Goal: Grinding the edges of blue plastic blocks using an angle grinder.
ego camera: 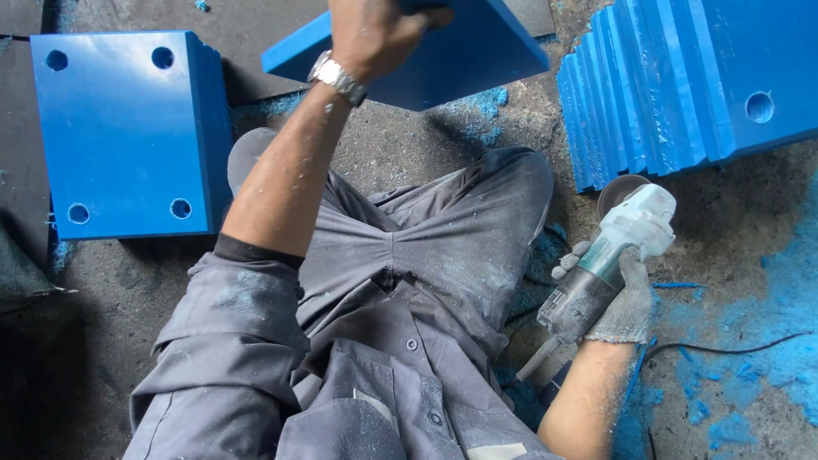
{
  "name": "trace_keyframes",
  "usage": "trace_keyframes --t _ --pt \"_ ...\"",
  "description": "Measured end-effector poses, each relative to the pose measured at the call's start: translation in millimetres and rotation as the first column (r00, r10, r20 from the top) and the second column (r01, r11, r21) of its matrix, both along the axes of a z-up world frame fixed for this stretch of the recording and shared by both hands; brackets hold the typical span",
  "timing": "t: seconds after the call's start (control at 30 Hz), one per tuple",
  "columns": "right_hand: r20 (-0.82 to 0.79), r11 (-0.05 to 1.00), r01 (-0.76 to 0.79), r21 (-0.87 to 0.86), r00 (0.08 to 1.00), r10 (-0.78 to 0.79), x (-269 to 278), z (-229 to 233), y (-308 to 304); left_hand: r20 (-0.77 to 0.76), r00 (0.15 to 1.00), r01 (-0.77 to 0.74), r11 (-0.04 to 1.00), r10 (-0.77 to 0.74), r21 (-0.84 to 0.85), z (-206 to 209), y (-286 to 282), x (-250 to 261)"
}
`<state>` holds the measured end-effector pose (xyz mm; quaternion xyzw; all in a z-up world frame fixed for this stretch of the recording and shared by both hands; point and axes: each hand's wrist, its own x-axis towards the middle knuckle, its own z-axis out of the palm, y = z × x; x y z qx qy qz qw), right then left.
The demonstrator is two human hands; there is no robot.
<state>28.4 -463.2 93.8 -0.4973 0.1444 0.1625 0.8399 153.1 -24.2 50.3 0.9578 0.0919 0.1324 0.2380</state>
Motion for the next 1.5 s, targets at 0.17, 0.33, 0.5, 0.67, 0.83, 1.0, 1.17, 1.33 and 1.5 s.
trace_keyframes --t 0.17,0.33,0.5,0.67,0.83,1.0,1.17,1.33,1.5 --pt "0.019 0.998 -0.047 0.032 0.999 0.047 0.3 -12.0 7.1 0.410 0.911 0.190 0.934 -0.052 -0.303 -18.3 42.4 -54.7" --pt "-0.006 0.977 -0.155 0.146 0.987 0.158 2.5 -25.7 8.4 0.276 0.960 0.080 0.895 0.050 -0.439 -48.9 49.0 -102.4" --pt "-0.021 0.952 -0.265 0.154 0.962 0.271 8.1 -20.8 40.4 0.186 0.971 -0.032 0.859 0.147 -0.512 -77.5 57.3 -136.1" --pt "-0.001 0.959 -0.267 -0.099 0.963 0.268 17.3 -21.2 81.5 0.136 0.942 -0.155 0.760 0.305 -0.631 -104.0 56.9 -145.2" --pt "0.011 0.920 -0.364 -0.145 0.929 0.370 18.1 -18.8 113.1 0.157 0.946 -0.136 0.789 0.283 -0.600 -104.1 52.6 -150.5" --pt "0.017 0.889 -0.434 -0.143 0.897 0.441 17.6 -18.8 129.3 0.220 0.942 -0.073 0.798 0.252 -0.598 -108.6 48.8 -151.0" --pt "-0.032 0.916 -0.391 -0.088 0.920 0.390 14.1 -16.9 123.8 0.169 0.904 -0.192 0.726 0.393 -0.661 -105.3 31.0 -152.3" --pt "0.073 0.915 -0.383 0.123 0.923 0.377 2.0 -15.2 83.1 0.321 0.871 -0.262 0.904 0.373 -0.338 -58.6 13.9 -155.2" --pt "-0.031 0.911 -0.208 0.356 0.972 0.233 -20.4 -14.8 21.9 0.458 0.882 -0.185 0.975 0.110 0.123 -34.8 -3.3 -135.6"
